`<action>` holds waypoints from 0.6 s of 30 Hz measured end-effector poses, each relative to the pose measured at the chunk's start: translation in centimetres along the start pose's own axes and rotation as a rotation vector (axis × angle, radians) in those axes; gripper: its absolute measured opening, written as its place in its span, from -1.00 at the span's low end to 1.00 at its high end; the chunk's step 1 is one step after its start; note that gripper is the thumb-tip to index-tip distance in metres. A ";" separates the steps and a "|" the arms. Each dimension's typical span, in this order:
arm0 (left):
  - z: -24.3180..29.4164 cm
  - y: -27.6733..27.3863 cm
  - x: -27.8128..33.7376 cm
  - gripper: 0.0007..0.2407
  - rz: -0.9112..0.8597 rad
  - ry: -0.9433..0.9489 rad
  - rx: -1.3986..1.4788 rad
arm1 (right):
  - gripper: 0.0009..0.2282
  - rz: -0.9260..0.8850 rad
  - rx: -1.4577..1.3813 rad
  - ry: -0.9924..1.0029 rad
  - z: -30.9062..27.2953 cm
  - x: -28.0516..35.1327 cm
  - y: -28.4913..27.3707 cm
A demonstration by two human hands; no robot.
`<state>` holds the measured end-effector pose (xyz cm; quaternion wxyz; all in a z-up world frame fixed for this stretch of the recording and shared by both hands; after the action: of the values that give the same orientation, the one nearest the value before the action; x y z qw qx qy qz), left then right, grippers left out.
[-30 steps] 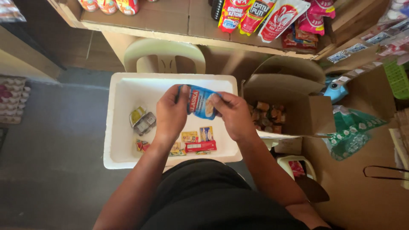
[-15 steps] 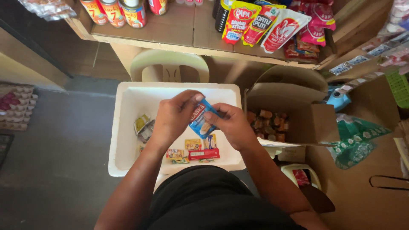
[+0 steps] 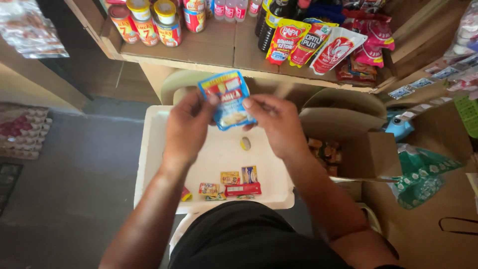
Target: Stocking and organizing small grocery items, sachets, and cans from a cooler and boxes onto storage shelves.
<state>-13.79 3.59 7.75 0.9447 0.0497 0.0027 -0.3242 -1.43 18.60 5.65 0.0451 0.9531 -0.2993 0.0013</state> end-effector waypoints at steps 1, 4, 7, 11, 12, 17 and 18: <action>1.9 -0.4 -0.2 -0.81 0.024 0.030 -0.075 | -0.76 -0.021 0.054 -0.058 -1.0 -0.6 0.3; 4.2 -1.6 -2.5 -0.78 0.055 0.166 -0.136 | -0.73 -0.038 0.021 -0.156 -3.3 -2.8 1.1; 8.3 -2.3 -4.9 -0.75 0.083 0.340 -0.348 | -0.77 -0.063 0.003 -0.229 -7.7 -5.1 2.6; 11.9 -3.3 -8.6 -0.74 0.126 0.278 -0.144 | -0.78 -0.107 -0.111 -0.364 -11.8 -9.4 4.1; 13.2 -3.2 -9.3 -0.75 0.046 0.358 0.021 | -0.82 -0.113 -0.104 -0.358 -12.8 -10.5 4.9; 16.4 -5.8 -12.6 -0.85 -0.040 0.466 0.126 | -0.90 -0.157 -0.065 -0.388 -15.9 -16.3 8.4; 17.6 -6.2 -12.4 -0.87 -0.061 0.574 0.050 | -0.91 -0.229 -0.094 -0.393 -15.8 -17.9 9.4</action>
<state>-27.82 4.60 25.17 0.8936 0.1625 0.2635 -0.3252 -21.07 22.50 21.62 0.0303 0.9595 -0.1922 -0.2036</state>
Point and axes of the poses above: each hand's wrist, its own x-axis away from the middle knuckle, its own y-axis out of the palm, z = x × y, the point moved 9 cm from there along -x, towards the middle knuckle, and after that the axes turned 6 degrees about x, right-handed, at the moved point
